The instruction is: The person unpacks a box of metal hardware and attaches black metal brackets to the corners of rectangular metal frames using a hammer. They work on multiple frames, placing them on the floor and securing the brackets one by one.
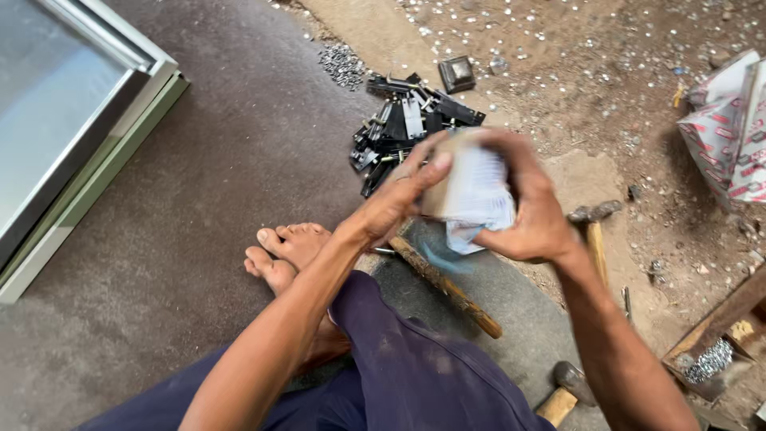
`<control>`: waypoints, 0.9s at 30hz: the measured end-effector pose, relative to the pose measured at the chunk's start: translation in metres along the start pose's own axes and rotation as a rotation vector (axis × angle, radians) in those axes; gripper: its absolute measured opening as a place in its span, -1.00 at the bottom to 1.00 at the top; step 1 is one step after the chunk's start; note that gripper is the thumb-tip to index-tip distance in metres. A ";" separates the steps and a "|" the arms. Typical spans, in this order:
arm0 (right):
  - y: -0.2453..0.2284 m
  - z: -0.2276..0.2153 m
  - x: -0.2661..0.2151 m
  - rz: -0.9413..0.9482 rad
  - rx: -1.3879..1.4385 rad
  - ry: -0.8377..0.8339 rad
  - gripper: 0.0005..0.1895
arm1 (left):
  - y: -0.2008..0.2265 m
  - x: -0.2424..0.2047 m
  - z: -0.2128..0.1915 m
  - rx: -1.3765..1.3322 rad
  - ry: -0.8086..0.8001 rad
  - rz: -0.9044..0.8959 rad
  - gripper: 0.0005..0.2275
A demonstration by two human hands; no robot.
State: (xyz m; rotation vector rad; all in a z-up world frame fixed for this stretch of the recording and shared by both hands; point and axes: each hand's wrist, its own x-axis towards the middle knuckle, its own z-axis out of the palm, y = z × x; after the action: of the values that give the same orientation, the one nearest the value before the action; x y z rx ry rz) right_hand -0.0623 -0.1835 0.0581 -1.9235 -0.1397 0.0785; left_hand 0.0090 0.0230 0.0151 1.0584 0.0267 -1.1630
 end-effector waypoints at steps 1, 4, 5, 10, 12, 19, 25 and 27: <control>0.001 -0.009 0.007 0.013 0.137 -0.130 0.00 | -0.002 0.002 0.001 -0.255 -0.077 -0.033 -0.23; 0.033 -0.045 0.042 0.188 0.405 -0.302 -0.31 | -0.006 -0.001 -0.018 -0.271 0.000 -0.110 -0.23; 0.055 -0.044 0.054 0.337 0.398 -0.221 -0.50 | -0.010 -0.002 -0.024 -0.326 -0.042 -0.107 -0.24; 0.172 0.003 0.115 0.378 -0.581 0.114 -0.49 | -0.029 -0.001 -0.040 -0.543 -0.151 -0.124 -0.19; 0.201 0.021 0.122 0.479 -0.640 0.165 -0.52 | -0.031 0.000 -0.044 -0.511 -0.127 -0.114 -0.21; 0.223 0.018 0.140 0.791 -0.490 0.256 -0.62 | -0.028 -0.010 -0.056 -0.385 0.028 -0.160 -0.19; 0.205 -0.015 0.078 0.798 -0.170 0.474 -0.80 | -0.020 -0.009 -0.039 -0.261 -0.022 -0.057 -0.16; 0.196 -0.027 0.020 0.704 -0.031 0.742 -0.69 | -0.018 -0.011 -0.038 -0.230 -0.080 -0.032 -0.16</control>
State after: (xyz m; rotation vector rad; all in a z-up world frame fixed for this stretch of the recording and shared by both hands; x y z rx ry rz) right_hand -0.0277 -0.2734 -0.1154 -1.8297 1.0314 -0.1717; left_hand 0.0093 0.0575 -0.0118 0.8109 0.1123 -1.1997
